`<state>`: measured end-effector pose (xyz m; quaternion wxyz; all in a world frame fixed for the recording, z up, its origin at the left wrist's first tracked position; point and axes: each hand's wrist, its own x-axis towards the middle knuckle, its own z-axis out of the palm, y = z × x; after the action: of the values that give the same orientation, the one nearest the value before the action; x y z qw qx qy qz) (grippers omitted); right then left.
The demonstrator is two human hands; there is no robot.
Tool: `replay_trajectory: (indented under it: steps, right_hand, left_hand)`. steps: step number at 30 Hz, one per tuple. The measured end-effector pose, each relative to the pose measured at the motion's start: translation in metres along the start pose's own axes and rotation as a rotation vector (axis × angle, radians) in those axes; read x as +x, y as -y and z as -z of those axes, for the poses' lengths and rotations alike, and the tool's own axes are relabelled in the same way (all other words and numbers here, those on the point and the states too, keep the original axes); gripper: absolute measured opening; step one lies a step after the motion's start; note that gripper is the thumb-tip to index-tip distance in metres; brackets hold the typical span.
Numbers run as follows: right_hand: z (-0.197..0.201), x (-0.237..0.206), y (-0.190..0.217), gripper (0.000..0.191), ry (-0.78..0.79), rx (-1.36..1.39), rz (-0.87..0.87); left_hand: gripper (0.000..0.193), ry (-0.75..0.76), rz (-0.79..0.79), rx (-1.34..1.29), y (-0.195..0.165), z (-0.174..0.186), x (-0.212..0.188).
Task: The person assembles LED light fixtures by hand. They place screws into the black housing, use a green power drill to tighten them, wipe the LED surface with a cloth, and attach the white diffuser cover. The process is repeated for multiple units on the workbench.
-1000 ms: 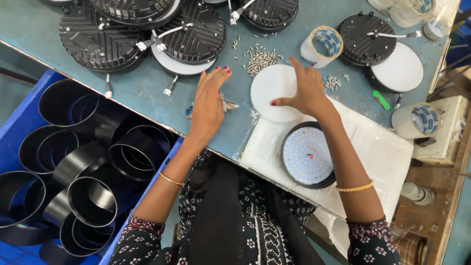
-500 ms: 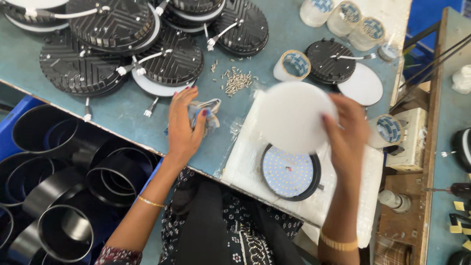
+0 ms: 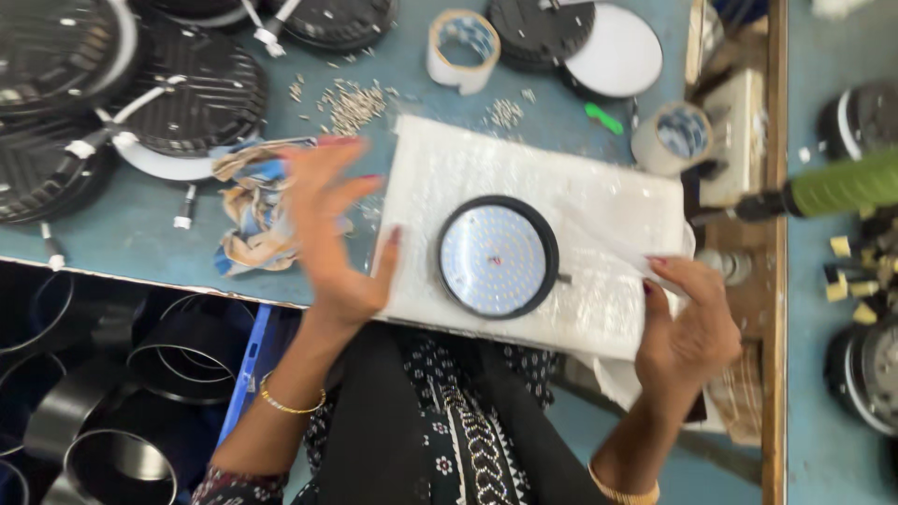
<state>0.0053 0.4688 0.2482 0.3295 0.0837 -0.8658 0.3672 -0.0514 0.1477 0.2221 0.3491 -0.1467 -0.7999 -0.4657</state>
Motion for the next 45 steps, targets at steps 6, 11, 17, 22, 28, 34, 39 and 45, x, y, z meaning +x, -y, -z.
replay_trajectory:
  steps: [6, 11, 17, 22, 28, 34, 39, 45]
  right_hand:
    - [-0.03, -0.006, 0.012, 0.022, 0.076, 0.402, 0.082]
    - [-0.042, -0.008, 0.002, 0.03, 0.098, 0.535, -0.075]
    - [-0.044, -0.011, -0.003, 0.023, 0.065, 0.689, -0.259]
    - [-0.043, -0.007, 0.017, 0.019, 0.118, 0.421, -0.082]
    - [-0.049, -0.009, 0.028, 0.022, 0.206, 0.27, 0.07]
    - [0.004, -0.021, -0.013, 0.018, -0.158, 0.548, -0.092]
    - [0.089, -0.059, -0.105, 0.018, -0.187, 1.175, -0.471]
    - [0.103, -0.119, -0.18, 0.011, 0.023, 0.392, -0.877]
  left_hand:
    - [0.04, 0.371, -0.047, -0.352, -0.029, -0.048, -0.002]
    - [0.02, 0.403, 0.073, -0.649, -0.007, -0.054, -0.015]
    - [0.028, 0.344, 0.351, -1.103, 0.013, -0.057, -0.016]
    - [0.017, 0.435, 0.209, -0.725, -0.006, -0.038, -0.011]
    - [0.014, 0.521, 0.077, -0.441, -0.035, -0.03, -0.003]
    - [0.034, 0.428, 0.152, -0.493, -0.024, -0.026, 0.002]
    - [0.033, 0.475, 0.445, -0.212, 0.015, -0.045, 0.0]
    - [0.027, 0.661, 0.423, -0.027, 0.052, -0.091, -0.019]
